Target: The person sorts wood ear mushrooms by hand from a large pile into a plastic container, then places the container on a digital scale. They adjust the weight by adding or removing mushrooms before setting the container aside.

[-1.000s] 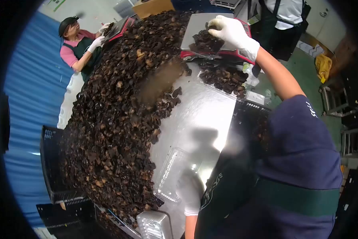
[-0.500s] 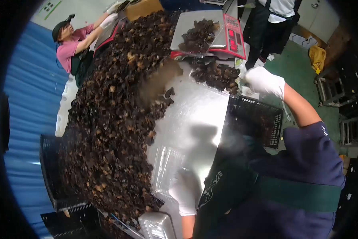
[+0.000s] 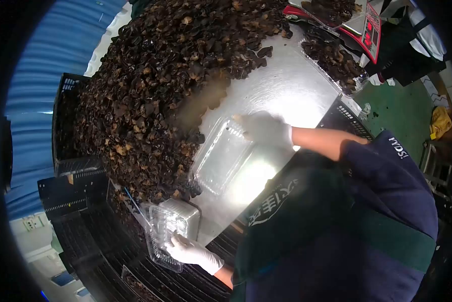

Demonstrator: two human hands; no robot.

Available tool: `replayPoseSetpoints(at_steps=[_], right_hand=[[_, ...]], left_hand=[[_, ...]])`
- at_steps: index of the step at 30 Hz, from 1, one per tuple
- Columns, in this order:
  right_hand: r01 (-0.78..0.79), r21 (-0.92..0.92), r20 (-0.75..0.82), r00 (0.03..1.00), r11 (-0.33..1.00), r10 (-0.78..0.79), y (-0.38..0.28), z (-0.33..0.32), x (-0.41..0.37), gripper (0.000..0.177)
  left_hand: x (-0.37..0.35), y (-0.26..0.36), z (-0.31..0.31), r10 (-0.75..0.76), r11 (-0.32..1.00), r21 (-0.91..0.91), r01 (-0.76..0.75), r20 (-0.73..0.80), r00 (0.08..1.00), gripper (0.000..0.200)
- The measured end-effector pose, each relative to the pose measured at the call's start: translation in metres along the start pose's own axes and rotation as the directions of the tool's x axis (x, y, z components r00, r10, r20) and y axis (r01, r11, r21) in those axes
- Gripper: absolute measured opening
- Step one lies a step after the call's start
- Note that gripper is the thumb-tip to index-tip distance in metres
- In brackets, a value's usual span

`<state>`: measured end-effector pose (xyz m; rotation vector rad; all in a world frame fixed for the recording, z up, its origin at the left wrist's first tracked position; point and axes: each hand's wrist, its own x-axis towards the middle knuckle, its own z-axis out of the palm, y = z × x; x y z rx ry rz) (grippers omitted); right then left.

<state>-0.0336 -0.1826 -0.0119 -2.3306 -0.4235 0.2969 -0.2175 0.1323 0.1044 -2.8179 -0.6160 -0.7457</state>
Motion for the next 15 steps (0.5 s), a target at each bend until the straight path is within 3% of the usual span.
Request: replayPoseSetpoints(at_steps=[1,2,4,6,7,9,10,11,12,13,14,15], right_hand=[[-0.013,-0.044,-0.088,0.996,0.999,0.009,-0.007,0.011,0.002,0.042],[-0.012,-0.043,-0.089,0.996,0.999,0.008,-0.018,0.010,0.001,0.042],[-0.155,0.066,0.070,0.986,0.986,0.150,-0.038,-0.001,0.000,0.062],[-0.093,-0.004,0.040,0.995,0.996,0.093,-0.021,0.002,-0.001,0.062],[-0.035,-0.074,0.015,0.999,0.997,0.036,-0.030,-0.010,0.002,0.062],[-0.238,0.004,0.029,0.971,0.971,0.237,-0.060,-0.064,0.012,0.061],[-0.095,-0.116,-0.196,0.978,0.989,0.071,-0.045,-0.066,0.035,0.057],[0.019,-0.261,-0.387,0.914,0.965,-0.122,-0.026,-0.071,0.062,0.054],[0.088,-0.308,-0.437,0.871,0.947,-0.223,-0.019,-0.083,0.089,0.058],[0.153,-0.358,-0.481,0.815,0.921,-0.322,-0.017,-0.093,0.117,0.061],[0.120,-0.423,-0.493,0.801,0.898,-0.340,-0.019,-0.098,0.140,0.064],[0.085,-0.486,-0.505,0.785,0.870,-0.358,-0.018,-0.100,0.160,0.068]], left_hand=[[-0.008,-0.015,0.012,-0.075,0.994,0.094,0.061,0.157,0.985,0.009],[-0.017,-0.030,0.024,-0.087,0.994,-0.040,0.098,0.225,0.970,0.015],[-0.019,-0.035,0.022,-0.086,0.996,-0.015,0.094,0.276,0.957,0.020],[-0.019,-0.032,0.015,-0.110,0.994,0.056,0.096,0.366,0.924,0.033],[-0.018,-0.025,0.007,-0.113,0.994,0.053,0.100,0.361,0.926,0.033],[-0.012,-0.003,-0.005,0.010,0.993,-0.114,-0.002,0.074,0.997,0.036],[-0.010,0.006,0.000,0.144,0.973,-0.175,-0.152,-0.057,0.988,0.032],[-0.003,0.031,-0.005,0.197,0.913,-0.372,-0.166,0.046,0.979,0.035],[-0.008,0.048,0.014,0.264,0.820,-0.536,-0.199,0.045,0.964,0.036],[-0.005,0.075,0.015,0.441,0.772,-0.548,-0.323,0.096,0.892,0.040],[-0.012,0.097,0.031,0.506,0.746,-0.579,-0.328,0.174,0.845,0.058],[-0.010,0.118,0.035,0.577,0.662,-0.743,-0.099,0.420,0.700,0.069]])
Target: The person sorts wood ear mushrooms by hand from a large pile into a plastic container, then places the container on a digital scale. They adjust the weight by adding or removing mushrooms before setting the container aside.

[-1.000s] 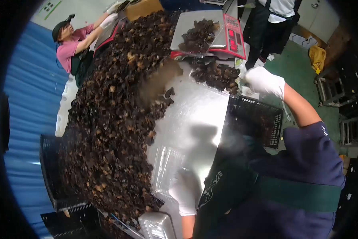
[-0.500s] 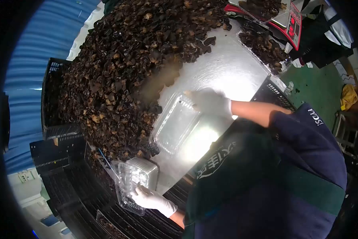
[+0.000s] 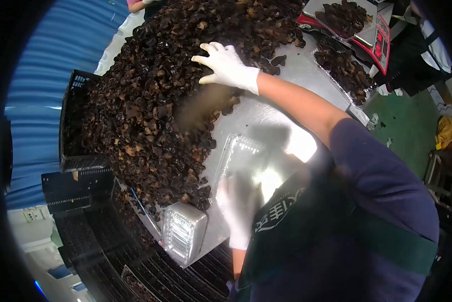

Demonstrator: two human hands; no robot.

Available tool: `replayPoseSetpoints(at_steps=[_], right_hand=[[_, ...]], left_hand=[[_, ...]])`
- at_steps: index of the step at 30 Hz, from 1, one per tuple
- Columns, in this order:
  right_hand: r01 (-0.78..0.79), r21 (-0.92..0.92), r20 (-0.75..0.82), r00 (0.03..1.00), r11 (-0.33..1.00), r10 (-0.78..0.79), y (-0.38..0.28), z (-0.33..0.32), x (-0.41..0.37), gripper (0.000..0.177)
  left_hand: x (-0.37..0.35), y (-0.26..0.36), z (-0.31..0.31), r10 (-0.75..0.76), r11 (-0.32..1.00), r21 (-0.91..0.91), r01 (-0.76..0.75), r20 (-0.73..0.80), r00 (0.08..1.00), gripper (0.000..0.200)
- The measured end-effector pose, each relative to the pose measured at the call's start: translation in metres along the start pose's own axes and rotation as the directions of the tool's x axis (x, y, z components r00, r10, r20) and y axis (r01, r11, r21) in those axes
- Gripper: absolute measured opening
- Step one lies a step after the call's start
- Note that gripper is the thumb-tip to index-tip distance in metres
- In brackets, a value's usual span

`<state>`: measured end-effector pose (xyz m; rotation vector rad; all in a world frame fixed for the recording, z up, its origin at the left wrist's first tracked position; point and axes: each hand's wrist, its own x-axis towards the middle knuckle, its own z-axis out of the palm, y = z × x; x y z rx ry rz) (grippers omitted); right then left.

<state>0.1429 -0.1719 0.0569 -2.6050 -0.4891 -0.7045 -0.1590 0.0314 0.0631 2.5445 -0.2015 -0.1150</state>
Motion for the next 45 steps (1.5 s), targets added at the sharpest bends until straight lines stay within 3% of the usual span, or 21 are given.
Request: replayPoseSetpoints(at_steps=[1,2,5,9,14,20,24,26,27,28,29,30,33,34,36,37,38,41,43,44,45], right_hand=[[-0.022,0.050,0.080,0.997,0.998,0.018,0.006,0.012,0.007,0.072],[0.006,0.029,0.123,0.992,1.000,-0.009,0.011,0.019,0.006,0.070],[0.123,0.154,0.194,0.969,0.980,-0.152,0.014,0.018,-0.026,0.060],[0.174,0.164,0.215,0.954,0.971,-0.207,0.003,0.003,-0.084,0.052],[0.033,0.301,0.243,0.964,0.953,-0.110,0.016,-0.024,-0.119,0.065],[-0.242,0.229,0.225,0.956,0.943,0.191,0.038,-0.050,-0.139,0.086],[-0.280,0.159,0.220,0.945,0.947,0.243,0.044,-0.059,-0.152,0.085],[-0.273,0.160,0.153,0.956,0.948,0.250,0.044,-0.059,-0.162,0.080],[-0.317,0.192,0.133,0.946,0.929,0.296,0.045,-0.060,-0.167,0.074],[-0.358,0.225,0.113,0.933,0.906,0.341,0.046,-0.060,-0.170,0.068],[-0.412,0.274,0.106,0.911,0.869,0.399,0.047,-0.056,-0.174,0.057],[-0.414,0.275,0.101,0.910,0.868,0.402,0.047,-0.053,-0.176,0.057],[-0.399,0.282,0.137,0.917,0.873,0.375,0.049,-0.046,-0.173,0.045],[-0.399,0.283,0.135,0.917,0.872,0.375,0.044,-0.045,-0.165,0.045],[-0.260,0.276,0.059,0.966,0.925,0.254,0.032,-0.047,-0.147,0.051],[-0.262,0.313,0.119,0.965,0.913,0.236,0.024,-0.052,-0.139,0.059],[-0.206,0.229,0.070,0.978,0.952,0.195,0.025,-0.037,-0.142,0.066],[-0.165,0.162,0.051,0.986,0.973,0.159,0.027,-0.013,-0.143,0.059],[-0.223,0.279,0.032,0.974,0.934,0.223,0.034,-0.007,-0.145,0.045],[-0.220,0.283,0.036,0.975,0.934,0.219,0.039,-0.006,-0.147,0.045],[-0.260,0.378,0.039,0.963,0.889,0.266,0.043,-0.008,-0.148,0.039]], left_hand=[[0.012,0.006,0.015,0.051,0.996,0.066,-0.056,0.085,0.995,0.062],[0.014,-0.003,0.035,0.219,0.946,0.235,-0.225,0.052,0.974,0.067],[0.017,-0.017,0.062,0.427,0.879,0.164,-0.448,0.146,0.892,0.068],[0.019,-0.017,0.067,0.516,0.831,0.116,-0.544,0.206,0.831,0.068],[0.029,-0.013,0.066,0.592,0.778,0.060,-0.625,0.262,0.762,0.063],[0.034,-0.009,0.049,0.586,0.800,-0.049,-0.598,0.281,0.760,0.052],[0.049,-0.003,0.047,0.565,0.822,-0.098,-0.561,0.260,0.783,0.053],[0.068,-0.002,0.043,0.468,0.880,-0.145,-0.452,0.107,0.877,0.045],[0.077,-0.004,0.044,0.272,0.887,-0.393,-0.240,0.027,0.962,0.041],[0.091,-0.004,0.043,0.049,0.782,-0.622,-0.035,0.006,0.999,0.037],[0.108,0.000,0.038,0.179,0.912,-0.341,-0.230,-0.174,0.968,0.037],[0.129,0.006,0.032,0.349,0.931,-0.001,-0.366,-0.298,0.889,0.037],[0.183,0.000,0.040,0.335,0.929,-0.043,-0.368,-0.327,0.884,0.039],[0.198,0.004,0.046,0.270,0.959,0.004,-0.283,-0.324,0.907,0.042],[0.216,0.009,0.054,0.202,0.979,0.055,-0.195,-0.326,0.923,0.045],[0.222,0.010,0.058,0.202,0.974,0.162,-0.157,-0.318,0.926,0.044],[0.227,0.011,0.061,0.201,0.956,0.269,-0.117,-0.310,0.929,0.044],[0.232,0.009,0.050,0.122,0.989,0.116,-0.091,-0.293,0.948,0.031],[0.223,0.006,0.039,0.072,0.989,-0.094,-0.110,-0.338,0.938,0.022],[0.212,0.005,0.035,0.098,0.951,-0.225,-0.214,-0.436,0.894,0.023],[0.195,0.011,0.024,0.123,0.952,-0.206,-0.228,-0.424,0.897,0.023]])
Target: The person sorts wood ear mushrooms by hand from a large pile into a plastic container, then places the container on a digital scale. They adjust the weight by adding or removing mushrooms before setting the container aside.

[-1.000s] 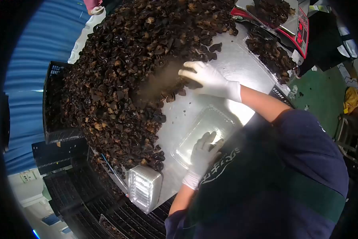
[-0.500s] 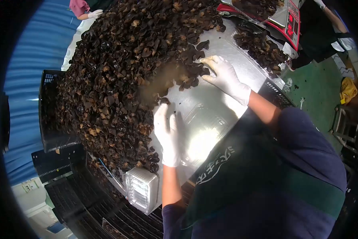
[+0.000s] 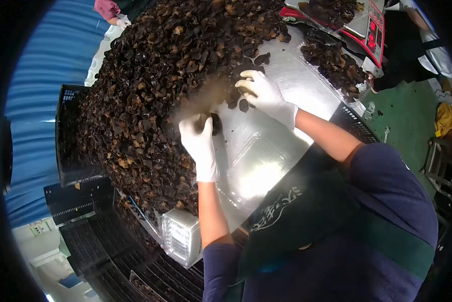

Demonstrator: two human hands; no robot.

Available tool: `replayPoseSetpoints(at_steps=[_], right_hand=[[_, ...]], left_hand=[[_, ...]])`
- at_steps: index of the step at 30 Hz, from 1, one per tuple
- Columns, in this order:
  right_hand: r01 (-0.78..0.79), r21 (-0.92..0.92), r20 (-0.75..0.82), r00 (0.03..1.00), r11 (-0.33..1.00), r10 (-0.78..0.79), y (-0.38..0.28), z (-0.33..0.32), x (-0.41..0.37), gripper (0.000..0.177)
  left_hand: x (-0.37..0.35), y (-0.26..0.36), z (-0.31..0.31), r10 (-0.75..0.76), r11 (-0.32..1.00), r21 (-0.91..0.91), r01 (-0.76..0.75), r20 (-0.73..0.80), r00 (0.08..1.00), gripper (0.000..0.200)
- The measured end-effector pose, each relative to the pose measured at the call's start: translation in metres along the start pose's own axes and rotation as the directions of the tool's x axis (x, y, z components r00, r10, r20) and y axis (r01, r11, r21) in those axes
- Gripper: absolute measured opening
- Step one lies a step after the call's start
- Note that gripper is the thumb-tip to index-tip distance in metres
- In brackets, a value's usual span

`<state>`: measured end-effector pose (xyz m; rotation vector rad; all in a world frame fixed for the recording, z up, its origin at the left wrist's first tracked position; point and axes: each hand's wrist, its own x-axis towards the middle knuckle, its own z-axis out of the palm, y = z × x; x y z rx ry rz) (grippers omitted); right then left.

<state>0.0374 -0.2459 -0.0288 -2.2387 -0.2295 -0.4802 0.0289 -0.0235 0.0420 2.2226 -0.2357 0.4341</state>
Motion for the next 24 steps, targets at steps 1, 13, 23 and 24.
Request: replayPoseSetpoints(at_steps=[1,13,23,24], right_hand=[[-0.049,0.100,-0.013,0.999,0.994,0.051,0.000,-0.003,-0.001,0.034],[-0.048,0.508,0.254,0.962,0.860,-0.096,-0.075,-0.014,-0.044,0.033],[0.286,0.210,0.617,0.703,0.935,-0.354,-0.108,-0.028,-0.060,0.055],[0.322,0.103,0.501,0.800,0.941,-0.329,-0.095,-0.023,-0.052,0.054]], left_hand=[[-0.012,0.008,-0.014,0.022,1.000,0.009,-0.022,0.022,1.000,0.023],[-0.131,0.015,-0.060,-0.107,0.989,-0.063,0.131,0.289,0.951,0.042],[-0.009,-0.021,0.022,0.015,0.950,0.307,-0.057,0.137,0.990,0.045],[-0.003,-0.021,0.031,-0.018,0.930,0.365,-0.045,0.166,0.986,0.043]])
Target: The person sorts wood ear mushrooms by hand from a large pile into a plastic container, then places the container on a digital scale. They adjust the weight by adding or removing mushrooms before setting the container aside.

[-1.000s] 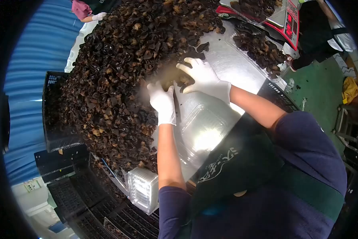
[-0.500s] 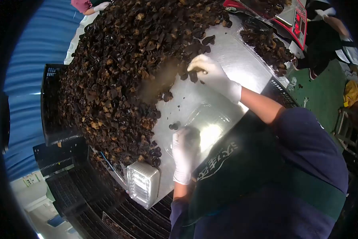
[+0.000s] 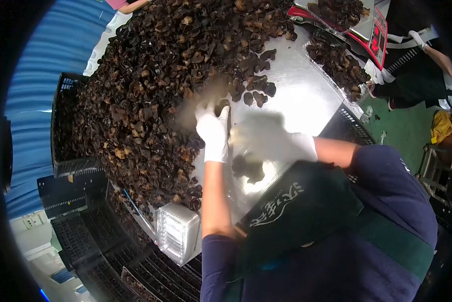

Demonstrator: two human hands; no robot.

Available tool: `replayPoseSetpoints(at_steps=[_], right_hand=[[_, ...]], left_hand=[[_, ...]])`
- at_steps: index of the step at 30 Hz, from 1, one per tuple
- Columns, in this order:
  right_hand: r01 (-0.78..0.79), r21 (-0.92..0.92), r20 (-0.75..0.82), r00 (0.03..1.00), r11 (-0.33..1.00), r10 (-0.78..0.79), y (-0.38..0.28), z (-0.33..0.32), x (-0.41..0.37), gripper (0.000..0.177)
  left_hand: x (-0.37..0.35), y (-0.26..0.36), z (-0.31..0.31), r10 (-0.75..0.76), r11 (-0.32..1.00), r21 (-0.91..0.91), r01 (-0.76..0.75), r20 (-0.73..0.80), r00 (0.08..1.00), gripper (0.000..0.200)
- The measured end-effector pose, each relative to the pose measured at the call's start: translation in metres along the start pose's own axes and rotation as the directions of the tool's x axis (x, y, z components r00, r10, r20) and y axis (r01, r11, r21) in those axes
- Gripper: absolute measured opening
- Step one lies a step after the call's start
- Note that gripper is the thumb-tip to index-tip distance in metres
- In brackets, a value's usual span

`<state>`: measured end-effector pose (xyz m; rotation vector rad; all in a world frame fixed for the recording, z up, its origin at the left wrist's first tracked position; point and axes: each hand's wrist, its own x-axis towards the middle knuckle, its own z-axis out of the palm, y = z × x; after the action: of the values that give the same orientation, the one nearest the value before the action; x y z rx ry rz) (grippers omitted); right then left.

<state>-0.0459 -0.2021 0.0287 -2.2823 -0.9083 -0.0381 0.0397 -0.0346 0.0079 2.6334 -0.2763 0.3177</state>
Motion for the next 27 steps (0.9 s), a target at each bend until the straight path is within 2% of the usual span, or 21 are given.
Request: replayPoseSetpoints(at_steps=[1,3,4,5,6,8,9,10,11,12,13,14,15,17,19,21,23,24,25,26,27], right_hand=[[-0.041,-0.104,-0.151,0.988,0.994,0.025,0.016,-0.004,0.006,0.053],[-0.178,-0.017,-0.250,0.954,0.984,0.169,0.051,-0.024,0.037,0.056],[-0.243,-0.022,-0.293,0.929,0.970,0.226,0.068,-0.030,0.052,0.060],[-0.307,-0.023,-0.338,0.898,0.952,0.281,0.082,-0.033,0.066,0.064],[-0.329,-0.089,-0.353,0.893,0.940,0.279,0.091,-0.033,0.082,0.069],[-0.322,-0.140,-0.369,0.895,0.936,0.252,0.104,-0.027,0.102,0.079],[-0.313,-0.172,-0.349,0.906,0.934,0.240,0.105,-0.020,0.107,0.073],[-0.221,-0.153,-0.306,0.937,0.963,0.167,0.112,-0.009,0.105,0.066],[-0.128,-0.132,-0.264,0.960,0.983,0.090,0.119,0.000,0.101,0.060],[-0.121,-0.135,-0.249,0.965,0.983,0.085,0.110,0.003,0.096,0.042],[-0.210,-0.171,-0.162,0.970,0.963,0.183,0.090,-0.002,0.091,0.032],[-0.151,-0.174,-0.228,0.967,0.973,0.110,0.081,0.003,0.080,0.027],[-0.094,-0.181,-0.292,0.956,0.979,0.038,0.077,0.006,0.066,0.023],[-0.091,-0.192,-0.300,0.953,0.977,0.030,0.068,0.003,0.047,0.023],[-0.093,-0.202,-0.307,0.951,0.975,0.027,0.060,-0.007,0.029,0.023],[-0.150,-0.028,-0.489,0.864,0.988,0.118,0.055,-0.018,0.016,0.024],[-0.167,-0.031,-0.536,0.835,0.985,0.124,0.063,-0.022,0.002,0.028],[-0.226,0.044,-0.575,0.790,0.973,0.210,0.066,-0.023,-0.002,0.030],[-0.280,0.123,-0.605,0.739,0.952,0.295,0.068,-0.024,-0.006,0.032],[-0.357,0.213,-0.558,0.720,0.910,0.413,0.068,-0.027,-0.012,0.036],[-0.367,0.240,-0.558,0.705,0.899,0.437,0.070,-0.030,-0.016,0.040]], left_hand=[[0.002,0.005,0.003,-0.020,0.998,-0.057,0.020,-0.006,1.000,0.033],[0.004,-0.004,0.019,0.001,0.993,-0.121,-0.003,-0.017,1.000,0.020],[0.004,-0.005,0.020,0.006,0.993,-0.119,-0.008,-0.019,1.000,0.020],[0.002,-0.007,0.019,0.068,0.992,-0.098,-0.074,-0.069,0.995,0.015],[0.000,-0.008,0.017,0.128,0.988,-0.074,-0.138,-0.117,0.985,0.011],[-0.006,-0.010,0.006,0.107,0.988,-0.099,-0.117,-0.106,0.989,0.010],[-0.009,-0.012,0.001,0.080,0.987,-0.129,-0.092,-0.094,0.992,0.008],[-0.007,-0.015,-0.006,0.032,0.991,-0.131,-0.035,-0.022,0.999,0.016],[-0.006,-0.014,-0.010,0.035,0.991,-0.127,-0.038,-0.021,0.999,0.016],[-0.003,-0.008,-0.019,0.024,0.990,-0.135,-0.035,-0.084,0.996,0.024],[0.000,-0.005,-0.023,0.011,0.989,-0.145,-0.033,-0.146,0.989,0.032],[0.009,-0.010,-0.023,0.018,0.997,-0.071,-0.025,-0.104,0.994,0.055],[0.017,-0.007,-0.025,0.005,1.000,-0.021,-0.007,-0.080,0.997,0.069],[0.040,-0.009,-0.027,0.217,0.973,0.098,-0.208,-0.090,0.972,0.077],[0.064,-0.006,-0.025,0.197,0.971,0.120,-0.204,0.070,0.978,0.079],[0.079,-0.008,-0.016,0.250,0.958,0.136,-0.253,0.038,0.967,0.072],[0.092,-0.012,-0.002,0.215,0.960,0.152,-0.235,0.137,0.967,0.047],[0.097,-0.010,0.004,0.240,0.958,0.154,-0.243,0.042,0.970,0.026],[0.097,-0.013,0.005,0.240,0.958,0.152,-0.244,0.043,0.970,0.026],[0.095,-0.016,0.007,0.260,0.960,0.113,-0.255,-0.025,0.965,0.022],[0.093,-0.014,0.003,0.274,0.961,0.074,-0.268,-0.092,0.957,0.019]])
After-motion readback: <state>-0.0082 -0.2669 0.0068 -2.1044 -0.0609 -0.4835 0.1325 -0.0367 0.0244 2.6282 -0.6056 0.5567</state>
